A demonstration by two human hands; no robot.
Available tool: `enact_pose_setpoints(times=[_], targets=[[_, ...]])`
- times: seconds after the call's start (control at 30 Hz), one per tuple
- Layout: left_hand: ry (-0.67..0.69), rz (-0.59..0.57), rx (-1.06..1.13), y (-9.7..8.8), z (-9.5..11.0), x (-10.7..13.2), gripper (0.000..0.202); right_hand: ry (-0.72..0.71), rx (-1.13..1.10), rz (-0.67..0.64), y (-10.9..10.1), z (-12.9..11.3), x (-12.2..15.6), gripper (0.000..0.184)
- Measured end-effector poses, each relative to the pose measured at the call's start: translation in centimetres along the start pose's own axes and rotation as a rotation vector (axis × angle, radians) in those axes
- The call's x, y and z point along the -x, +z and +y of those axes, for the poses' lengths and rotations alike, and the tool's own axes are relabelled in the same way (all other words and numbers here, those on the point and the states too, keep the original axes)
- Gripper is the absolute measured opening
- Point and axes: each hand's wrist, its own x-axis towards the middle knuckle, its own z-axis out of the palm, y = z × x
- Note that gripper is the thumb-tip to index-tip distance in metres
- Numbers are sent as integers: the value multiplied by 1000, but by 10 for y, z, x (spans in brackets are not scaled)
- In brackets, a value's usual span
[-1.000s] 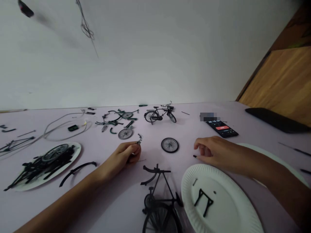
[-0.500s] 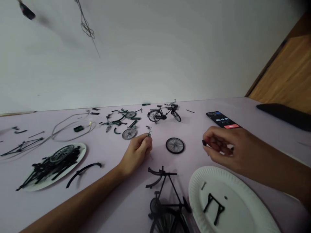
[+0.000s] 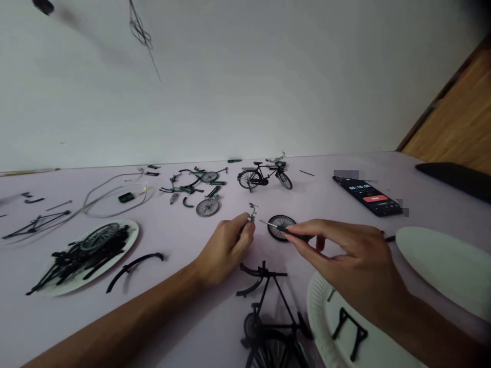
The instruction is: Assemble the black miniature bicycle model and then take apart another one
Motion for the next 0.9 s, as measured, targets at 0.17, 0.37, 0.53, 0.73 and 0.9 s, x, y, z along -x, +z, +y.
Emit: enact_pose_setpoints(times=[0.17,0.37,0.53,0.73,0.9], targets=[[-15,-24,17,2,3,1,33,-121,32,16,4,0,4,7],[-49,-26,76,4,2,1,35,-122,19,-12,5,3,3,7],[-43,-55,103,3,2,1,34,-100,16,38,4,3,4,6],[-40,-68,157,4,3,2,34,-112,14,56,2,0,3,8],[-58,-75,211,5,3,3,35,-117,45,20,1,1,3,5]])
